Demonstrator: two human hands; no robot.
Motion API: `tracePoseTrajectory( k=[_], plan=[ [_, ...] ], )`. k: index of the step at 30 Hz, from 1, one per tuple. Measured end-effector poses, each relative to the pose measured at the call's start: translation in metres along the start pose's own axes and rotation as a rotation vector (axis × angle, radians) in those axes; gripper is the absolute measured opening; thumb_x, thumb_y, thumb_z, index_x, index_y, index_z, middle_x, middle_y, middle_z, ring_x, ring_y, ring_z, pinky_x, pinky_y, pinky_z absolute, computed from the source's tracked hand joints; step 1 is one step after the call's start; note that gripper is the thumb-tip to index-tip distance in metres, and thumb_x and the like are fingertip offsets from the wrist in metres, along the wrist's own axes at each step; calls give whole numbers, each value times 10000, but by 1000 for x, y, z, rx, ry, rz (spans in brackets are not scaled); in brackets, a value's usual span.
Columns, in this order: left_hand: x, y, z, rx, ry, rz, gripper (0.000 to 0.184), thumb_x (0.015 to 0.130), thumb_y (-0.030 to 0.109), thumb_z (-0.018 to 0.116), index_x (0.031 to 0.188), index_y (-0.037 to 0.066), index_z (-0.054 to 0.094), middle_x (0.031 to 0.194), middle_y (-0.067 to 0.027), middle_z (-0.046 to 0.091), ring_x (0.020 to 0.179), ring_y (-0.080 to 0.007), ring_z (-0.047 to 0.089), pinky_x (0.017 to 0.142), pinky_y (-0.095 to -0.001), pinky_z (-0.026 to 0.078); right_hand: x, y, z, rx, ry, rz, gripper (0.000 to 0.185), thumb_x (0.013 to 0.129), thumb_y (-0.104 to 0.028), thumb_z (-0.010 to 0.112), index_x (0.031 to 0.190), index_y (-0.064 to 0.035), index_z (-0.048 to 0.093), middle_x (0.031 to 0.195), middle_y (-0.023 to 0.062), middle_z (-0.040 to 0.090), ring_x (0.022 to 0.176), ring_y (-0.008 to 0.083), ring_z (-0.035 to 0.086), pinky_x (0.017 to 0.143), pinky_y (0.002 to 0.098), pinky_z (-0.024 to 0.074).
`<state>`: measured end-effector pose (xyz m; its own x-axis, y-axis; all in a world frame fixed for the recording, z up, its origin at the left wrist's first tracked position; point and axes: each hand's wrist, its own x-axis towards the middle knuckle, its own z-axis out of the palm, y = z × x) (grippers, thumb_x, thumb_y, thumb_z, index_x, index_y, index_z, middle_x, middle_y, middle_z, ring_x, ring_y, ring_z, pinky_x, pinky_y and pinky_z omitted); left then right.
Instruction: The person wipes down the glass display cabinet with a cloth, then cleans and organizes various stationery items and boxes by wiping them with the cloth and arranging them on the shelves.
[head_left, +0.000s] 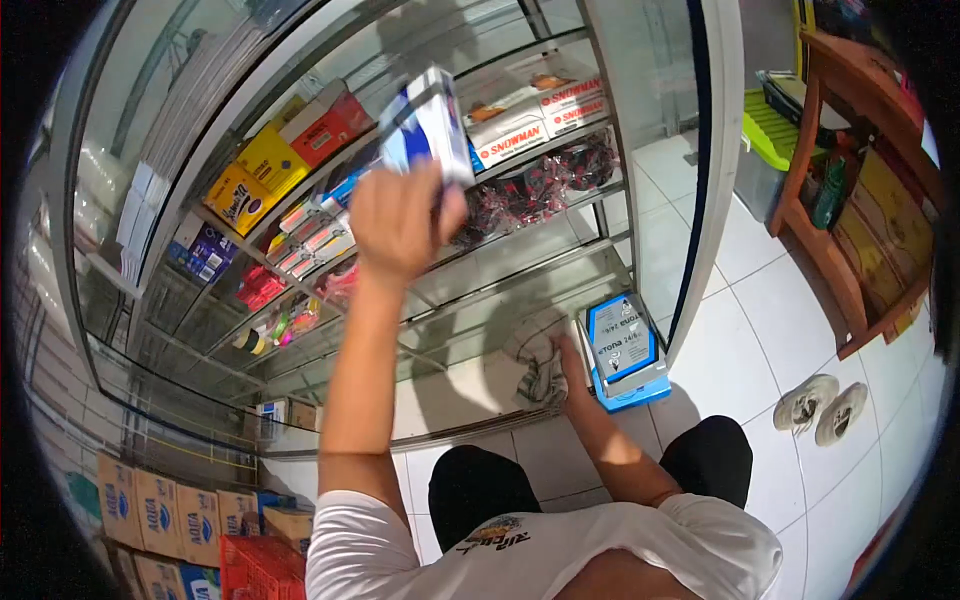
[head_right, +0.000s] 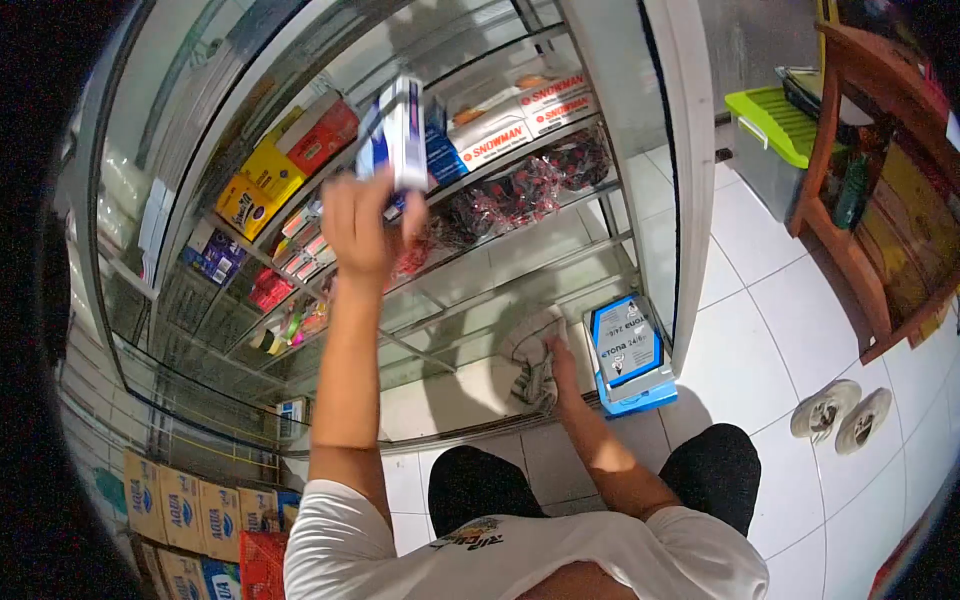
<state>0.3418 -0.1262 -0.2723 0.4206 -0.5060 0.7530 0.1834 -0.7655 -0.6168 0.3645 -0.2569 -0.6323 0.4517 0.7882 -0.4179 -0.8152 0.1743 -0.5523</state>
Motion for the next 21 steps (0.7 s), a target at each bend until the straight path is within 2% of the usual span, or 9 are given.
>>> tracePoseTrajectory(
  k=[1, 2, 3, 5, 7, 8, 14, 19, 21],
  plan=[
    [-15, 23, -11, -14, -33, 6, 270, 759, 215, 667, 955, 40, 604, 774, -94, 539, 576, -221, 449, 520, -333, 389, 5, -5, -1, 26, 6, 4, 399, 867, -326, 482, 1033, 16, 605, 968, 92, 610, 857, 193, 548, 779, 296, 417],
    [-37, 59, -19, 405, -415, -131, 336, 780, 336, 611, 950, 46, 610, 735, -94, 531, 530, -208, 445, 471, -321, 372, 10, -9, -2, 51, 10, 5, 397, 866, -324, 482, 1032, 15, 606, 967, 93, 611, 854, 193, 550, 774, 296, 419],
    [-50, 65, -19, -156, -287, 25, 370, 788, 405, 582, 917, 59, 614, 726, -73, 546, 544, -197, 473, 488, -312, 391, 16, -16, -3, 72, 12, 3, 395, 866, -323, 482, 1031, 14, 606, 967, 94, 612, 851, 194, 552, 770, 296, 420],
    [-55, 127, -24, -421, -453, 116, 116, 805, 142, 527, 880, 124, 614, 898, -88, 579, 740, -213, 548, 619, -359, 441, 23, -24, -12, 97, 12, -2, 391, 866, -321, 483, 1030, 12, 606, 967, 96, 613, 844, 195, 556, 760, 295, 424],
    [-81, 183, 3, -695, -520, 10, 86, 763, 142, 549, 836, 107, 581, 889, -81, 571, 691, -203, 513, 590, -336, 401, 27, -29, -23, 93, -1, -6, 387, 865, -318, 484, 1028, 11, 606, 966, 98, 615, 838, 197, 560, 751, 295, 428],
    [-90, 207, 24, -738, -110, -23, 62, 764, 138, 544, 803, 101, 575, 847, -63, 544, 659, -191, 471, 577, -335, 385, 32, -35, -26, 84, -13, -5, 385, 865, -317, 484, 1027, 10, 606, 966, 100, 616, 835, 198, 562, 746, 295, 429],
    [-190, 335, 98, -920, -667, -152, 76, 812, 143, 490, 838, 73, 505, 847, -101, 517, 721, -271, 508, 633, -398, 427, 16, 42, -37, 13, -102, -54, 372, 864, -310, 486, 1023, 5, 607, 965, 106, 622, 817, 202, 574, 718, 293, 440],
    [-184, 338, 78, -958, -650, -45, 107, 811, 103, 494, 875, 46, 558, 863, -122, 534, 743, -286, 552, 679, -365, 480, 12, 41, -74, -10, -141, -80, 362, 863, -303, 488, 1019, 0, 607, 963, 112, 626, 801, 205, 583, 695, 292, 449],
    [-181, 321, 80, -897, -909, 2, 113, 802, 77, 494, 883, 52, 568, 855, -114, 544, 717, -267, 560, 670, -341, 495, 33, 43, -56, -17, -138, -55, 358, 862, -301, 489, 1017, -1, 607, 963, 114, 628, 795, 206, 587, 686, 292, 453]
  ],
)
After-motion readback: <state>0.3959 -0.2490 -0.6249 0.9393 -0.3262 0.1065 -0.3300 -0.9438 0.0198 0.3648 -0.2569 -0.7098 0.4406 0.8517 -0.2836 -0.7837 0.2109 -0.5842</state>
